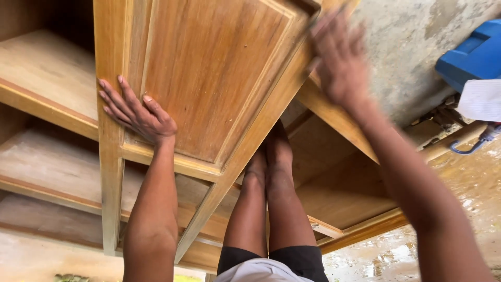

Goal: The person sands the surface of a wooden cabinet using a sanding block. They work on the edges, corners, and flat panels of the cabinet doors and frame, moving the sanding block back and forth to smooth the wood.

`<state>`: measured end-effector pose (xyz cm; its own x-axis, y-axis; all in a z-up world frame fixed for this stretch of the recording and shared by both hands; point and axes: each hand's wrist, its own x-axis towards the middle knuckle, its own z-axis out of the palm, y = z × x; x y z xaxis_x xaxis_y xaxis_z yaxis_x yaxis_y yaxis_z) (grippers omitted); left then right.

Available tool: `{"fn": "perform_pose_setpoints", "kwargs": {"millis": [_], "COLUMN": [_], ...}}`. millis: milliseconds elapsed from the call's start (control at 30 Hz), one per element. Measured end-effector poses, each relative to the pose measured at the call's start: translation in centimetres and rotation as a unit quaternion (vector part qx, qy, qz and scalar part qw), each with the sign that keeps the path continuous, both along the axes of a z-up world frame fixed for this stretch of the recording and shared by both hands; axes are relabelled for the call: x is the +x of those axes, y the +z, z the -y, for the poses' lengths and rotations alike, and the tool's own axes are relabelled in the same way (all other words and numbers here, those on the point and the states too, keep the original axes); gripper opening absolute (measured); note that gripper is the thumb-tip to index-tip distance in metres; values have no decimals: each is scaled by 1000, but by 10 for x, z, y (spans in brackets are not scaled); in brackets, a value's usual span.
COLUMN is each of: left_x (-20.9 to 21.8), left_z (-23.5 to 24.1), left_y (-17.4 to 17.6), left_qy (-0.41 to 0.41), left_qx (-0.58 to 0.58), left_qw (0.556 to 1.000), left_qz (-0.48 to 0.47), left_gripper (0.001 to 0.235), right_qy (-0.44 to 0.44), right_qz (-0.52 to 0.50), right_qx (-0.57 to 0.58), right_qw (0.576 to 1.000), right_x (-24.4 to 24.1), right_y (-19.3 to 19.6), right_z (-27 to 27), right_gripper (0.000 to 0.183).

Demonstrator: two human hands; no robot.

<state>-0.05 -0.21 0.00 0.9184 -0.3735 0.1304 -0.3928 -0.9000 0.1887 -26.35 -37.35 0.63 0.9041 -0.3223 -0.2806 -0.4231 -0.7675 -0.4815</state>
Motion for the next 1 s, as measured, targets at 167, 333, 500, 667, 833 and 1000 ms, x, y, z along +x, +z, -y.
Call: {"fn": "perform_pose_setpoints", "kwargs": {"millis": [167,333,500,667,833,1000], "left_x": [-1,-3,-5,-1,0,-1], "left_z": [1,-3,-3,-2,-9,-4], "left_y": [4,3,2,-1,-11,-10], "left_qy": [2,8,22,24,37,34], "left_qx": [0,9,10,5,12,18], "left_qw": [1000,1000,1000,1000,999,999], "left_qz": [-4,-6,-18,-12,-6,-17], "left_gripper": [59,58,58,61,61,60], "right_qy": [319,208,-19,338,232,-40], "right_qz": [48,-75,-35,-14,-82,-188], "right_qx": [109,123,-24,38,14,-25], "right_qw": [940,967,999,940,969,981], "right_x": [-50,-14,-26,-74,-5,12], "right_y": [16,-7,-15,-7,5,29], "right_z": [-145,6,-52,-179,5,-65], "right_gripper": [62,93,67,61,77,80]}}
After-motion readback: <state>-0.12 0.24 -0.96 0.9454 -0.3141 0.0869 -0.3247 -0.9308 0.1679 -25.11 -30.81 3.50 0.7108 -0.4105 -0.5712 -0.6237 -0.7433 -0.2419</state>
